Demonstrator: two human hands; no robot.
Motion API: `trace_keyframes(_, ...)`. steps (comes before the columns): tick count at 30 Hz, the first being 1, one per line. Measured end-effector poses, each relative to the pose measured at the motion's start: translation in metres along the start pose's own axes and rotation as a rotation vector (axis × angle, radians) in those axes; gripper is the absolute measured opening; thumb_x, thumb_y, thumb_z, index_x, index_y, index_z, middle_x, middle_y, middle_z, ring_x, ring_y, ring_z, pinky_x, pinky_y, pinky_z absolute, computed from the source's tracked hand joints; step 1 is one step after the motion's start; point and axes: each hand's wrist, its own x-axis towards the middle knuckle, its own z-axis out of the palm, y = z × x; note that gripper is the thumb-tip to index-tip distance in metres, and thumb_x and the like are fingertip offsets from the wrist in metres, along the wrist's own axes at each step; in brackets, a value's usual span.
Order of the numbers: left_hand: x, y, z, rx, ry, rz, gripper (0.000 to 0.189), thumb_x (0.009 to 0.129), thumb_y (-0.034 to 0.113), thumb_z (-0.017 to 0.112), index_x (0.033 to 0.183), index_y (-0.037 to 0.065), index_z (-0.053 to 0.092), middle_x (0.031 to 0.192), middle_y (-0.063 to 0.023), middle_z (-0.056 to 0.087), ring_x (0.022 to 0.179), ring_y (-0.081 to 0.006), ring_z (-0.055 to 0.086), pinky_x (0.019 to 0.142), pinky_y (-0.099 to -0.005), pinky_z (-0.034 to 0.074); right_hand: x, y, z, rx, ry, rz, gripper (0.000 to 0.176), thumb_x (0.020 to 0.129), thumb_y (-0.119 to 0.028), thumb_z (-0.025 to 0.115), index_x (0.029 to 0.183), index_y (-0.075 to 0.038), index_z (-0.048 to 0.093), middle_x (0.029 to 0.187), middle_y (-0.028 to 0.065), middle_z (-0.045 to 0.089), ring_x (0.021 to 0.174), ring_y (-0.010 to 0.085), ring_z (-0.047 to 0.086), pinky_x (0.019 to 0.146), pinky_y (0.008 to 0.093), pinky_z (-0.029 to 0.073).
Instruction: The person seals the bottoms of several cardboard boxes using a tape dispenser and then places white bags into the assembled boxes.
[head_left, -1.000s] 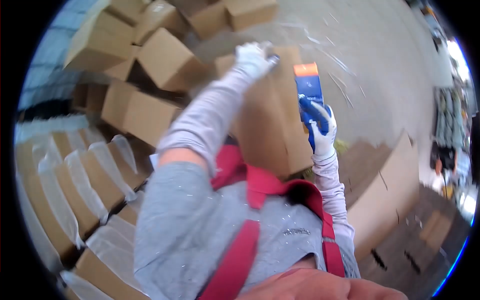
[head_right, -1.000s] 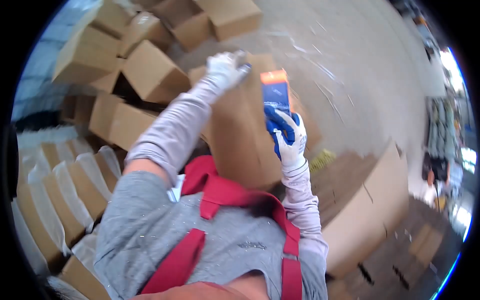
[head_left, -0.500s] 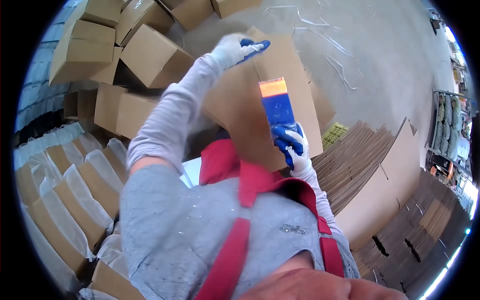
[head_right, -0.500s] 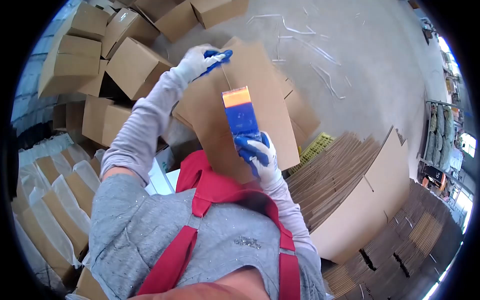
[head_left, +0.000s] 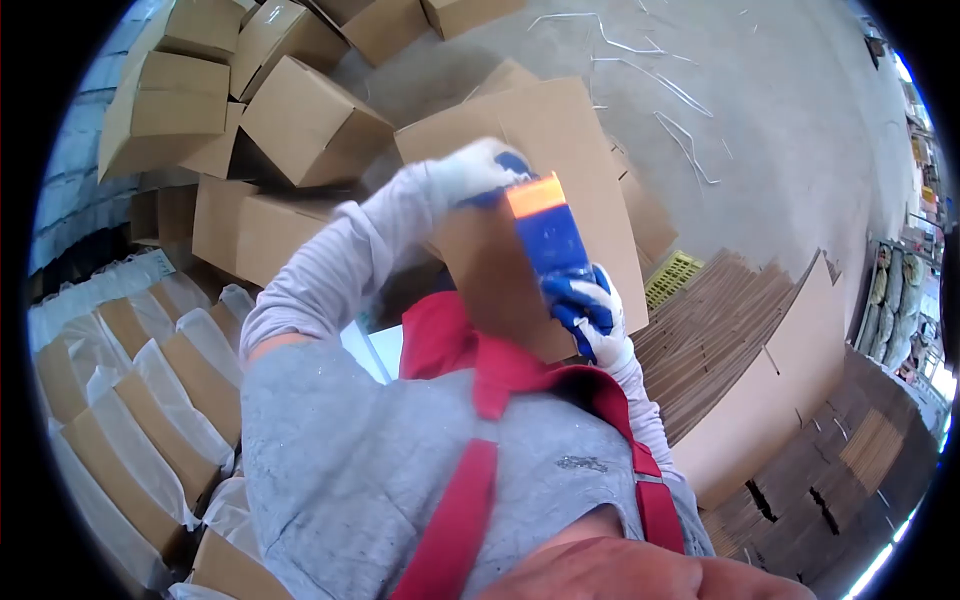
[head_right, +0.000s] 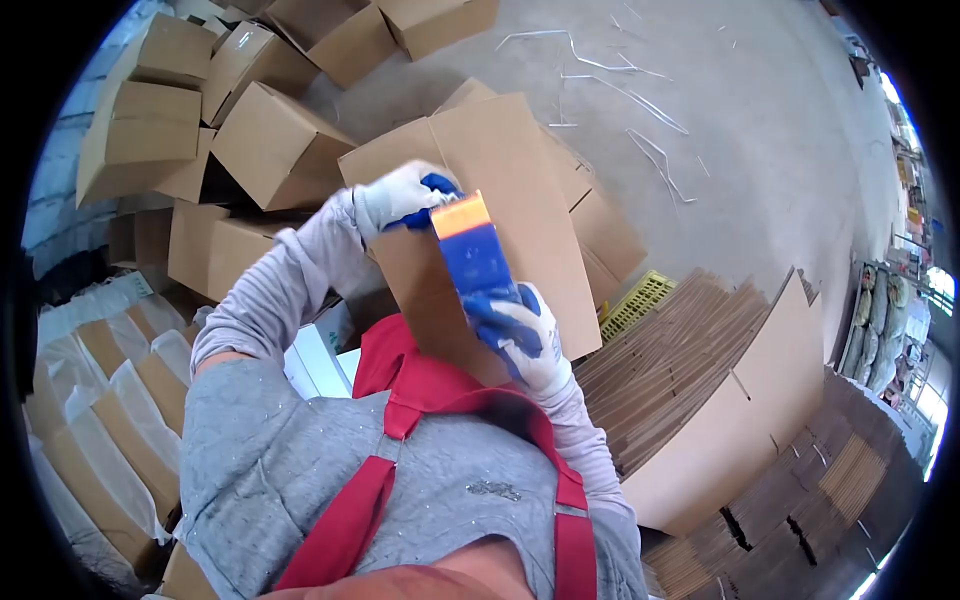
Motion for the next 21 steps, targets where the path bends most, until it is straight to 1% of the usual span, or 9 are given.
trace_keyframes(1, 0.006, 0.006, -0.009, 0.436, 0.205, 0.362, 0.015, 0.081, 0.016, 0.066, 0.090, 0.004, 0.066, 0.070, -0.0029, 0.058, 0.062, -0.0103, 0.055, 0.056, -0.0282, 0.047, 0.010, -0.006, 0.003, -0.028, 0.052, -0.004, 0.033, 0.073, -0.002, 0.061, 0.106, -0.006, 0.063, 0.099, 0.0110, 0.062, 0.086, 0.0264, 0.057, 0.077, 0.0343, 0.047)
trace_keyframes(3, 0.035, 0.015, -0.051, 0.810, 0.379, 0.588, 0.018, 0.078, 0.023, 0.067, 0.083, 0.005, 0.066, 0.078, -0.0092, 0.061, 0.076, -0.0244, 0.061, 0.067, -0.0346, 0.049, 0.020, -0.020, 0.003, -0.028, 0.062, 0.078, 0.032, 0.076, -0.006, 0.060, 0.108, -0.006, 0.063, 0.096, 0.0101, 0.063, 0.085, 0.0264, 0.057, 0.076, 0.0347, 0.047)
trace_keyframes(5, 0.058, 0.026, -0.099, 1.017, 0.630, 0.484, 0.021, 0.081, 0.028, 0.059, 0.082, 0.009, 0.067, 0.083, -0.0105, 0.061, 0.081, -0.0299, 0.060, 0.073, -0.0390, 0.048, 0.026, -0.023, 0.001, -0.043, 0.080, 0.072, 0.032, 0.077, -0.007, 0.060, 0.108, -0.006, 0.063, 0.095, 0.0100, 0.064, 0.084, 0.0263, 0.057, 0.076, 0.0348, 0.047)
trace_keyframes(8, 0.096, 0.014, -0.117, 1.152, 0.286, -0.145, 0.034, 0.082, 0.040, 0.058, 0.099, 0.012, 0.067, 0.105, -0.0106, 0.063, 0.098, -0.0279, 0.059, 0.085, -0.0364, 0.045, 0.025, -0.022, 0.000, -0.035, 0.099, 0.121, 0.031, 0.077, -0.008, 0.059, 0.108, -0.007, 0.063, 0.098, 0.0101, 0.064, 0.085, 0.0274, 0.057, 0.076, 0.0351, 0.047)
trace_keyframes(12, 0.121, -0.035, -0.121, 0.989, 0.097, -0.265, 0.042, 0.083, 0.043, 0.055, 0.114, 0.014, 0.062, 0.115, -0.0116, 0.060, 0.106, -0.0325, 0.056, 0.091, -0.0379, 0.042, 0.025, -0.019, 0.006, -0.143, 0.079, 0.089, 0.029, 0.079, -0.009, 0.058, 0.107, -0.008, 0.064, 0.100, 0.0091, 0.064, 0.087, 0.0284, 0.057, 0.076, 0.0352, 0.047)
trace_keyframes(14, 0.111, -0.032, -0.125, 1.579, 0.276, -0.540, 0.042, 0.086, 0.042, 0.053, 0.117, 0.015, 0.059, 0.111, -0.0131, 0.062, 0.105, -0.0286, 0.058, 0.088, -0.0380, 0.044, 0.022, -0.022, 0.008, -0.091, 0.087, 0.114, 0.028, 0.080, -0.009, 0.058, 0.107, -0.008, 0.064, 0.100, 0.0089, 0.065, 0.087, 0.0286, 0.057, 0.076, 0.0352, 0.047)
trace_keyframes(16, 0.098, 0.013, -0.110, 1.333, 0.441, -0.417, 0.047, 0.088, 0.046, 0.047, 0.123, 0.015, 0.054, 0.114, -0.0150, 0.060, 0.108, -0.0300, 0.056, 0.092, -0.0389, 0.042, 0.022, -0.012, 0.007, -0.125, 0.129, 0.003, 0.026, 0.080, -0.009, 0.059, 0.105, -0.008, 0.064, 0.099, 0.0096, 0.065, 0.087, 0.0291, 0.058, 0.077, 0.0362, 0.047)
trace_keyframes(18, 0.082, 0.044, -0.061, 0.851, 0.485, -0.048, 0.054, 0.090, 0.051, 0.039, 0.121, 0.011, 0.054, 0.115, -0.0175, 0.059, 0.110, -0.0321, 0.054, 0.094, -0.0403, 0.041, 0.014, 0.004, 0.012, -0.063, 0.208, -0.049, 0.023, 0.079, -0.011, 0.060, 0.102, -0.007, 0.064, 0.098, 0.0122, 0.064, 0.088, 0.0313, 0.058, 0.078, 0.0378, 0.046)
trace_keyframes(21, 0.077, 0.020, -0.010, 1.001, 0.508, -0.139, 0.062, 0.089, 0.057, 0.031, 0.119, 0.008, 0.055, 0.115, -0.0191, 0.058, 0.110, -0.0351, 0.053, 0.094, -0.0418, 0.040, -0.041, -0.005, 0.000, -0.161, 0.087, 0.056, 0.029, 0.077, -0.008, 0.060, 0.106, -0.008, 0.062, 0.102, 0.0143, 0.061, 0.092, 0.0332, 0.056, 0.082, 0.0386, 0.045)
